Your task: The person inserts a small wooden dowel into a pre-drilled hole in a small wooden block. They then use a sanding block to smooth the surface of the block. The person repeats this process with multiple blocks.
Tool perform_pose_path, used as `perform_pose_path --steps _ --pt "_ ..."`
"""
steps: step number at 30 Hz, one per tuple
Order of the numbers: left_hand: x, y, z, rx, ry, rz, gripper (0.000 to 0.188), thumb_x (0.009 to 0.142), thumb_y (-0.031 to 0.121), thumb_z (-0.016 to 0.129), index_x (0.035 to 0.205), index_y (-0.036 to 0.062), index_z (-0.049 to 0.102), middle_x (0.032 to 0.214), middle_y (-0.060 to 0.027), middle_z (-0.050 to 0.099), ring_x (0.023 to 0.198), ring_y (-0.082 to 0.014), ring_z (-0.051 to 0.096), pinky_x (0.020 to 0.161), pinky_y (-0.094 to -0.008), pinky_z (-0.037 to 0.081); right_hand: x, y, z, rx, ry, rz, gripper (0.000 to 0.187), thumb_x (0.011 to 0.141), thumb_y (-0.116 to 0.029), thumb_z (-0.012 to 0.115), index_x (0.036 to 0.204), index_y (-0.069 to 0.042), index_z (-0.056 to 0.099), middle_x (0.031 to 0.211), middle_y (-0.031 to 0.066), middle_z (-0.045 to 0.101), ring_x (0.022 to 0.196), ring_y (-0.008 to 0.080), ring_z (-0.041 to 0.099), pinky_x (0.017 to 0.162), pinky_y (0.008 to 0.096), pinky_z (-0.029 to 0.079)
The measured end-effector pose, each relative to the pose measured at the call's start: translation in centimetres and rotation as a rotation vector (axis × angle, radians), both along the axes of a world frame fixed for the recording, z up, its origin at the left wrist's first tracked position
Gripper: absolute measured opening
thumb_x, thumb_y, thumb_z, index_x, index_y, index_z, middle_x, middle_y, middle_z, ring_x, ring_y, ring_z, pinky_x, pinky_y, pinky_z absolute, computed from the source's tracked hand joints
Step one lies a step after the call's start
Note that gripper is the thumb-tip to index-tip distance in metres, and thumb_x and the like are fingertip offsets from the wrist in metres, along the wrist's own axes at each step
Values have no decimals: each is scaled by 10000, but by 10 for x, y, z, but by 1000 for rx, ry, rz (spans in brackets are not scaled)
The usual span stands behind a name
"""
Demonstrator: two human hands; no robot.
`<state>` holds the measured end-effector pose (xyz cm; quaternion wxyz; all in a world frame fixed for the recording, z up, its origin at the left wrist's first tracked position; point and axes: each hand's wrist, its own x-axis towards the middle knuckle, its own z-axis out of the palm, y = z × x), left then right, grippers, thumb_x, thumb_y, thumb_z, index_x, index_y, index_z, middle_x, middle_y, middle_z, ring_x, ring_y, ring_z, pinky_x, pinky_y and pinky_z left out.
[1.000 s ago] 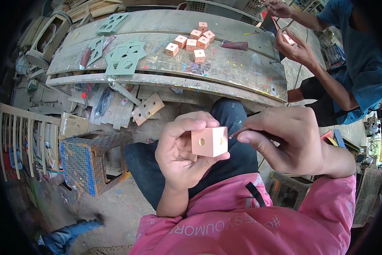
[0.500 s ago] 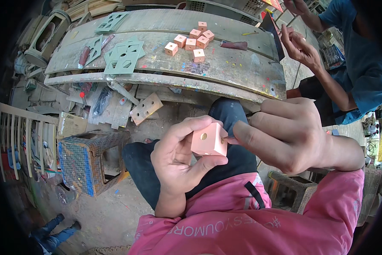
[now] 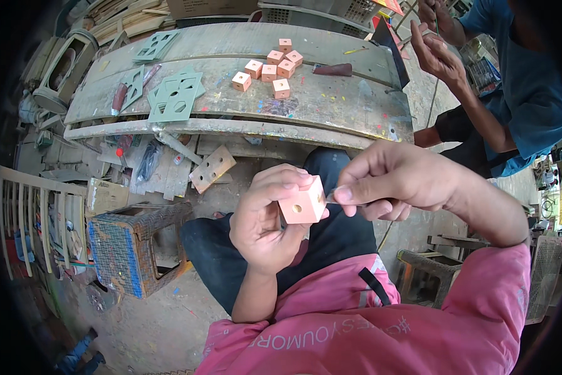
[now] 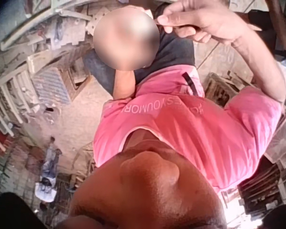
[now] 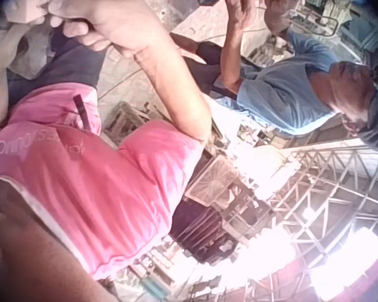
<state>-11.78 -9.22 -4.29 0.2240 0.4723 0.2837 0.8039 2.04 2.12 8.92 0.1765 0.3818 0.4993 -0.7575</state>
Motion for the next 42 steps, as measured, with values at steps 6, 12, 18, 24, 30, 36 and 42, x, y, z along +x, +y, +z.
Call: perform_pose_path --steps 6,12,18,24,30,36,42 --pt "-1 2 -7 -53 -30 -15 437 784 14 719 1178 31 532 1138 -185 465 943 -241 580 749 -298 522 39 -25 -40 249 234 -258 194 916 -214 623 881 -26 589 600 -43 467 509 19 388 447 182 262" --pt "6 6 -8 -105 -157 -130 341 799 89 731 1040 14 501 1081 -171 486 916 -254 609 769 -322 534 66 -51 -93 163 213 -521 193 928 -242 607 842 -78 553 607 -73 420 510 13 343 443 192 248" --pt "5 6 -9 -148 -91 -129 367 788 135 753 1019 12 495 1055 -147 487 898 -270 619 765 -357 541 88 -72 -106 137 255 -737 165 932 -212 595 835 -88 546 614 -75 390 512 22 311 448 204 221" --pt "10 0 1 -146 -154 -164 374 785 158 761 967 30 459 1041 -131 477 910 -265 614 779 -374 536 95 -82 -97 245 222 -770 158 927 -208 603 833 -90 555 619 -76 401 520 20 323 456 200 232" --pt "13 -1 2 -159 -247 -187 336 816 130 712 988 43 436 1040 -125 468 922 -264 602 811 -398 512 98 -98 -107 277 244 -737 156 928 -198 600 841 -75 558 624 -77 410 524 16 332 464 196 249" --pt "8 -3 3 -337 -486 -184 174 866 128 469 1000 21 440 858 -135 516 693 -225 546 616 -311 447 95 -109 -132 233 220 -731 140 946 -171 558 896 -42 580 670 -52 468 560 22 387 489 193 301" --pt "0 -35 -51 -695 -332 -333 171 900 169 502 930 22 583 662 -60 542 417 -112 447 391 -233 358 73 -121 -165 441 259 -692 230 969 -78 458 1088 20 628 882 34 568 803 101 534 728 231 459"
